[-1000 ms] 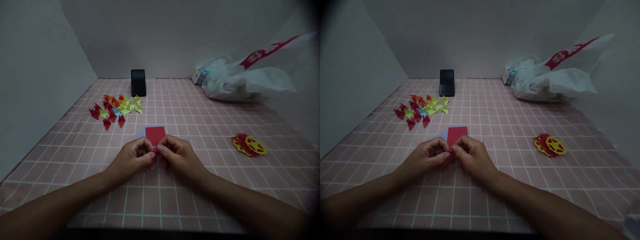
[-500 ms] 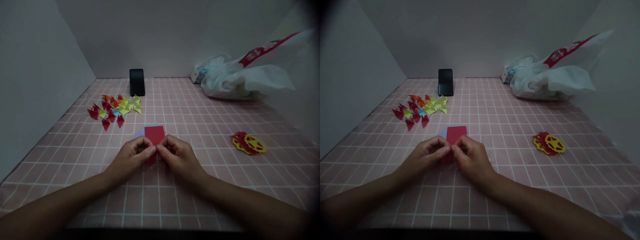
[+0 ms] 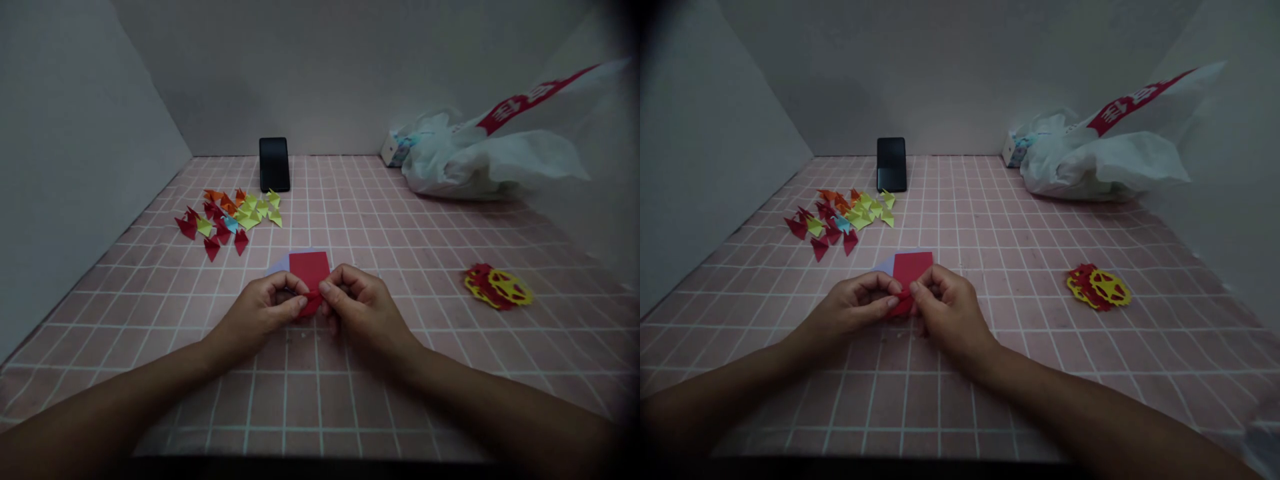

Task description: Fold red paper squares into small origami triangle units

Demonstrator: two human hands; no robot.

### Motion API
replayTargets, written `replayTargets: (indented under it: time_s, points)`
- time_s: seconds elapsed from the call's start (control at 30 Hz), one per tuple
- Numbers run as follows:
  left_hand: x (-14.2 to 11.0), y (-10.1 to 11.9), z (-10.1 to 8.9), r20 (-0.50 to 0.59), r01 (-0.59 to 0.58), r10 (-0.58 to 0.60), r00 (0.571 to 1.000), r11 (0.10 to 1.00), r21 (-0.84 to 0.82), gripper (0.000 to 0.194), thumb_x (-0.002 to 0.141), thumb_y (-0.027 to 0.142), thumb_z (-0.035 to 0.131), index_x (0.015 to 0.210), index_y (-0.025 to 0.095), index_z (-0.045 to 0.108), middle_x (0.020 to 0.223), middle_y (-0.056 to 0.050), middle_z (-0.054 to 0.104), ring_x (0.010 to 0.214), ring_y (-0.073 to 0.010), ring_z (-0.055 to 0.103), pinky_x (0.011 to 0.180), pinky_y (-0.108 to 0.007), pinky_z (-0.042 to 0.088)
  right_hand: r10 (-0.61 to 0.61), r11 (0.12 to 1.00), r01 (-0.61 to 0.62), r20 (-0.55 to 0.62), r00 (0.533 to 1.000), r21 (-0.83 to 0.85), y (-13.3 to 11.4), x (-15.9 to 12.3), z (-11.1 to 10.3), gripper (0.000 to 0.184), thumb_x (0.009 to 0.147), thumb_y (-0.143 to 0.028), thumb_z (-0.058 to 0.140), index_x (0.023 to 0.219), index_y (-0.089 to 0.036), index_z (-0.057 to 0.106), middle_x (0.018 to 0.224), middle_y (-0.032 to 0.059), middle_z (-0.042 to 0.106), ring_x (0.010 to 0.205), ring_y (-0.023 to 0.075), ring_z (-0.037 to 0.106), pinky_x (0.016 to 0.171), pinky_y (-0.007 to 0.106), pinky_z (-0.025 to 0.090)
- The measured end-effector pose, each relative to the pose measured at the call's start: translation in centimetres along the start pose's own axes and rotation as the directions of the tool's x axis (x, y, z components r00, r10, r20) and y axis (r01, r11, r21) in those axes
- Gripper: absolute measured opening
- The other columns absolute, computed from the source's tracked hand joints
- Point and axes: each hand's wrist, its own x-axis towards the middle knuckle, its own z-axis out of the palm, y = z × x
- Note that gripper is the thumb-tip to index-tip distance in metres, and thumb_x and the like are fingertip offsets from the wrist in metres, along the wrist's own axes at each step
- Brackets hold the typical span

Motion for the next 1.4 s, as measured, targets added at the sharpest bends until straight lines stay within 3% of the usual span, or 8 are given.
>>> replayTargets:
  time_s: [0.23, 0.4, 0.77, 0.97, 1.07, 1.2, 1.27, 1.4]
  points:
    - [-0.2, 0.0, 0.3, -0.028, -0.027, 0.025, 0.999, 0.996, -0.08, 0.018, 0.083, 0.031, 0.067, 0.089, 0.017, 0.057, 0.081, 0.002, 0.06, 0.07, -0.0102, 0.056, 0.065, -0.023, 0.046, -0.005, 0.998, 0.006, -0.019, 1.0, 0.07, 0.0, 0.4, -0.2, 0.021, 0.088, -0.03, 0.061, 0.073, -0.018, 0.051, 0.058, -0.0053, 0.057, 0.041, 0.0061, 0.051, 0.039, 0.018, 0.038]
    - [-0.2, 0.1, 0.3, -0.031, -0.028, 0.029, 0.999, 0.999, 0.029, 0.016, 0.086, 0.029, 0.063, 0.079, 0.016, 0.056, 0.068, 0.004, 0.055, 0.06, -0.0087, 0.052, 0.059, -0.022, 0.044, 0.036, 0.992, -0.035, -0.007, 0.999, 0.123, 0.0, 0.4, -0.1, 0.023, 0.087, -0.032, 0.062, 0.072, -0.018, 0.05, 0.058, -0.0053, 0.058, 0.039, 0.0061, 0.05, 0.038, 0.018, 0.038]
    - [-0.4, 0.2, 0.3, -0.068, -0.033, 0.046, 0.997, 0.983, 0.18, 0.023, 0.086, 0.034, 0.063, 0.073, 0.016, 0.058, 0.065, 0.004, 0.054, 0.059, -0.0092, 0.048, 0.055, -0.021, 0.039, 0.051, 0.981, -0.053, 0.014, 0.999, 0.188, 0.0, 0.5, -0.3, 0.023, 0.086, -0.032, 0.063, 0.073, -0.018, 0.052, 0.058, -0.0053, 0.06, 0.041, 0.0063, 0.053, 0.041, 0.018, 0.042]
    - [-0.4, 0.2, 0.2, -0.113, -0.108, 0.136, 0.984, 0.969, 0.222, 0.017, 0.086, 0.028, 0.063, 0.074, 0.016, 0.06, 0.065, 0.004, 0.055, 0.058, -0.0094, 0.048, 0.055, -0.022, 0.039, 0.047, 0.968, -0.051, 0.022, 0.999, 0.244, 0.1, 0.6, -0.3, 0.023, 0.087, -0.032, 0.065, 0.074, -0.018, 0.052, 0.06, -0.0049, 0.061, 0.043, 0.0065, 0.054, 0.044, 0.018, 0.042]
    - [-0.7, 0.2, 0.2, -0.17, -0.237, 0.329, 0.929, 0.881, 0.409, 0.012, 0.087, 0.022, 0.062, 0.077, 0.016, 0.062, 0.073, 0.001, 0.061, 0.065, -0.0119, 0.056, 0.061, -0.024, 0.044, 0.027, 0.945, -0.045, 0.059, 0.998, 0.323, 0.2, 0.6, -0.2, 0.024, 0.087, -0.034, 0.066, 0.076, -0.019, 0.051, 0.063, -0.0046, 0.062, 0.047, 0.0069, 0.056, 0.048, 0.019, 0.045]
    - [-1.2, 0.1, 0.2, -0.104, -0.457, 0.648, 0.755, 0.633, 0.626, 0.004, 0.088, 0.014, 0.062, 0.086, 0.017, 0.061, 0.08, -0.002, 0.065, 0.075, -0.0138, 0.061, 0.069, -0.025, 0.047, -0.006, 0.899, -0.049, 0.124, 0.992, 0.436, 0.3, 0.7, -0.2, 0.023, 0.087, -0.035, 0.068, 0.079, -0.019, 0.052, 0.069, -0.0039, 0.064, 0.052, 0.0076, 0.058, 0.055, 0.021, 0.047]
    - [-1.4, 0.0, 0.2, -0.056, -0.513, 0.717, 0.695, 0.549, 0.66, 0.008, 0.088, 0.01, 0.063, 0.091, 0.017, 0.06, 0.083, -0.003, 0.066, 0.079, -0.0139, 0.062, 0.073, -0.025, 0.048, -0.016, 0.881, -0.062, 0.161, 0.987, 0.469, 0.3, 0.7, -0.1, 0.022, 0.088, -0.034, 0.067, 0.08, -0.019, 0.053, 0.07, -0.0033, 0.065, 0.054, 0.0078, 0.059, 0.057, 0.021, 0.047]
    - [-1.4, 0.0, 0.3, -0.045, -0.536, 0.764, 0.644, 0.492, 0.686, 0.011, 0.088, 0.009, 0.064, 0.094, 0.017, 0.059, 0.086, -0.004, 0.067, 0.082, -0.0138, 0.063, 0.075, -0.025, 0.049, -0.017, 0.849, -0.095, 0.206, 0.978, 0.52, 0.1, 0.5, 0.1, 0.019, 0.088, -0.031, 0.067, 0.081, -0.019, 0.054, 0.071, -0.0035, 0.066, 0.055, 0.0078, 0.061, 0.057, 0.02, 0.048]
